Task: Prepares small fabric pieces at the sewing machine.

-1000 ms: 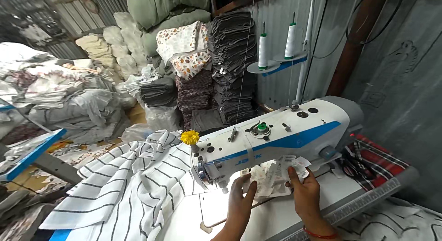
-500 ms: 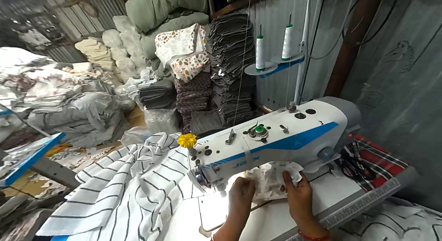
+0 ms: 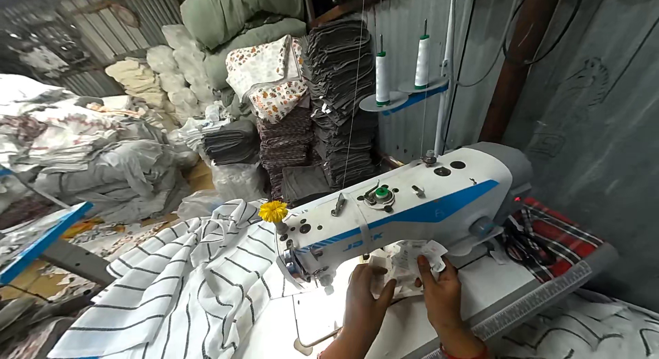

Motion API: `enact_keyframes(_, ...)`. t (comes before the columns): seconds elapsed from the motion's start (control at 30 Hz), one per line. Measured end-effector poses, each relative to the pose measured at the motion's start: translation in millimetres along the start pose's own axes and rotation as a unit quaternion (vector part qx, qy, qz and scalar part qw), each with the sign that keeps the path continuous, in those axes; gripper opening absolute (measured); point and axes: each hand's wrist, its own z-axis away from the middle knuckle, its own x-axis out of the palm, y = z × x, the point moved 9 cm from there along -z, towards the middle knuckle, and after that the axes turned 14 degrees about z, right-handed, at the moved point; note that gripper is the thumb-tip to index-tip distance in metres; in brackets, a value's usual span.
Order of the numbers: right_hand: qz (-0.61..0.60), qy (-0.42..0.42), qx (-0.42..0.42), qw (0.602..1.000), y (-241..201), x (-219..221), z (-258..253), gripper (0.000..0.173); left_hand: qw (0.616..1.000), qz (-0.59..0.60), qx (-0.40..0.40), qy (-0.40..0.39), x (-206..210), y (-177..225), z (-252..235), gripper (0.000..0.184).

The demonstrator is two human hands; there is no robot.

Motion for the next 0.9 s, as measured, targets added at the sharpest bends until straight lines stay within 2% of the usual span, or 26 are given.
enact_keyframes(0.1,0.005,-0.005,-0.003,1.0,0.5,1.6,-0.1,0.024,0.994,-0.072,0.084,0.002,9.8,15.4,0.3,0.029)
enact_keyframes(0.2,0.013,-0.016,-0.003,1.0,1.2,3.2,1.0,0.026,0.989,-0.102,0.097,-0.034,20.5,16.7,-1.2,0.019)
enact_keyframes(0.33,0.006,-0.019,-0.008,1.0,1.6,3.1,0.6,0.03,0.993,-0.066,0.093,-0.017,13.6,11.3,1.1,0.012)
enact_keyframes(0.4,0.003,-0.015,-0.007,1.0,1.2,2.1,0.6,0.028,0.998,-0.007,0.058,0.0,3.5,2.7,4.5,0.016)
enact_keyframes(0.5,-0.001,-0.009,0.004,1.0,1.4,1.2,0.1,0.028,0.99,0.101,-0.091,0.046,-11.8,-22.8,10.0,0.025)
enact_keyframes(0.57,0.0,-0.007,0.014,1.0,1.3,1.2,0.8,0.03,0.974,0.149,-0.159,0.061,-15.1,-33.4,11.8,0.026)
enact_keyframes(0.67,-0.004,-0.01,0.008,1.0,1.6,1.5,0.8,0.03,0.969,0.143,-0.197,0.041,-12.5,-36.9,7.3,0.027)
enact_keyframes(0.77,-0.005,-0.024,0.002,1.0,1.1,3.6,1.5,0.028,0.955,0.19,-0.225,0.016,0.0,-37.4,-4.4,0.031)
enact_keyframes(0.83,-0.002,-0.037,-0.008,0.999,0.6,5.7,2.3,0.028,0.959,0.187,-0.215,-0.001,7.3,-34.1,-12.7,0.033)
enact_keyframes(0.9,0.002,-0.048,-0.014,0.999,0.8,7.8,3.4,0.027,0.961,0.183,-0.208,0.008,9.7,-33.1,-16.4,0.025)
